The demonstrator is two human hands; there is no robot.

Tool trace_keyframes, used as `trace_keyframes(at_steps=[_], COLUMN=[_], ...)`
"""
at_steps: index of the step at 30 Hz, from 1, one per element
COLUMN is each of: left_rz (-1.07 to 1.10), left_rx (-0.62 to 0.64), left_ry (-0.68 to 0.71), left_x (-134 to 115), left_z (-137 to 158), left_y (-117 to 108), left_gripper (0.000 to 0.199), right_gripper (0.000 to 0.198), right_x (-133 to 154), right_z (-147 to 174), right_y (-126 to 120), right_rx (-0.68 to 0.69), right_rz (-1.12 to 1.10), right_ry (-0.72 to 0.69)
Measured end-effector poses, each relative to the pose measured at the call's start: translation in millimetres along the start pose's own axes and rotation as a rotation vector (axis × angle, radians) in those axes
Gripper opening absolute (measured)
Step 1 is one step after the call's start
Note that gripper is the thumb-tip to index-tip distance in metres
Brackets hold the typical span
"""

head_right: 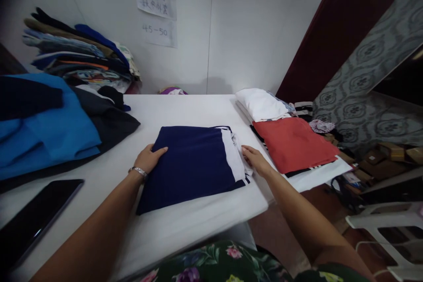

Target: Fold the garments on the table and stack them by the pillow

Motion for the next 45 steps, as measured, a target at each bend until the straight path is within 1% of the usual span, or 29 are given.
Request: trace_keyframes(at_steps=[4, 6, 8, 10, 12, 14, 17, 20, 22, 24, 26, 27, 29, 31, 32, 34, 37, 39, 41, 45], left_rz=[0.026, 0.058, 0.107, 0.189, 0.289, 0.352, 0.368, 0.367, 0.357, 0.337, 0.319, 0.313, 0.318, 0.345, 0.360, 0.383, 0.397, 0.406, 0.412, 0.415], left_rx=[-0.004, -0.012, -0.019, 0.001, 0.073, 0.150, 0.189, 0.192, 0.179, 0.161, 0.157, 0.158, 0.161, 0.169, 0.172, 0.181, 0.197, 0.201, 0.199, 0.191], left_ry=[-0.011, -0.024, -0.046, -0.061, -0.055, -0.039, -0.050, -0.062, -0.055, -0.048, -0.038, -0.031, -0.012, 0.010, 0.019, 0.022, 0.015, 0.017, 0.023, 0.039], left_x=[-2, -1, -1, -3, -7, -11, -11, -9, -10, -13, -15, -16, -18, -20, -21, -22, -23, -22, -20, -14], left_z=[1, 1, 2, 6, 12, 17, 19, 18, 20, 22, 24, 24, 24, 24, 25, 27, 30, 30, 28, 22], left_y=[-2, -3, -3, 1, 10, 19, 25, 25, 23, 20, 20, 20, 21, 23, 23, 23, 23, 24, 26, 30], left_gripper=[0.049, 0.049, 0.048, 0.048, 0.048, 0.048, 0.052, 0.058, 0.058, 0.054, 0.051, 0.049, 0.046, 0.042, 0.040, 0.038, 0.038, 0.041, 0.043, 0.044], right_gripper=[0.067, 0.078, 0.082, 0.079, 0.076, 0.075, 0.068, 0.063, 0.060, 0.057, 0.054, 0.053, 0.052, 0.054, 0.055, 0.054, 0.051, 0.050, 0.051, 0.054], right_x=[6, 10, 14, 19, 20, 14, -1, -7, -1, 11, 24, 29, 33, 30, 27, 22, 24, 35, 55, 109], right_z=[25, 28, 24, 17, 9, 3, 0, 7, 19, 35, 52, 60, 72, 78, 79, 79, 84, 92, 102, 111], right_y=[16, 25, 24, 13, -4, -17, -28, -36, -41, -41, -32, -23, 1, 21, 26, 27, 21, 21, 31, 71], right_rx=[0.034, 0.059, 0.050, -0.008, -0.062, -0.089, -0.105, -0.191, -0.263, -0.312, -0.315, -0.282, -0.175, -0.078, -0.056, -0.061, -0.123, -0.164, -0.173, -0.120], right_rz=[0.010, 0.023, 0.012, -0.009, -0.008, 0.028, 0.092, 0.137, 0.170, 0.225, 0.326, 0.396, 0.549, 0.672, 0.713, 0.769, 0.805, 0.804, 0.797, 0.801], right_ry=[-0.035, -0.050, -0.078, -0.127, -0.166, -0.171, -0.162, -0.192, -0.254, -0.347, -0.454, -0.508, -0.606, -0.661, -0.668, -0.652, -0.645, -0.687, -0.753, -0.924])
Point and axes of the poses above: each hand's wrist, its own z-axis away from the middle knuckle, its own y-axis out of the palm, x = y × z, the point moved 8 cm from there along -z, towards the middle knuckle, and after that the axes turned 2 degrees about -x, right-handed, at the moved point
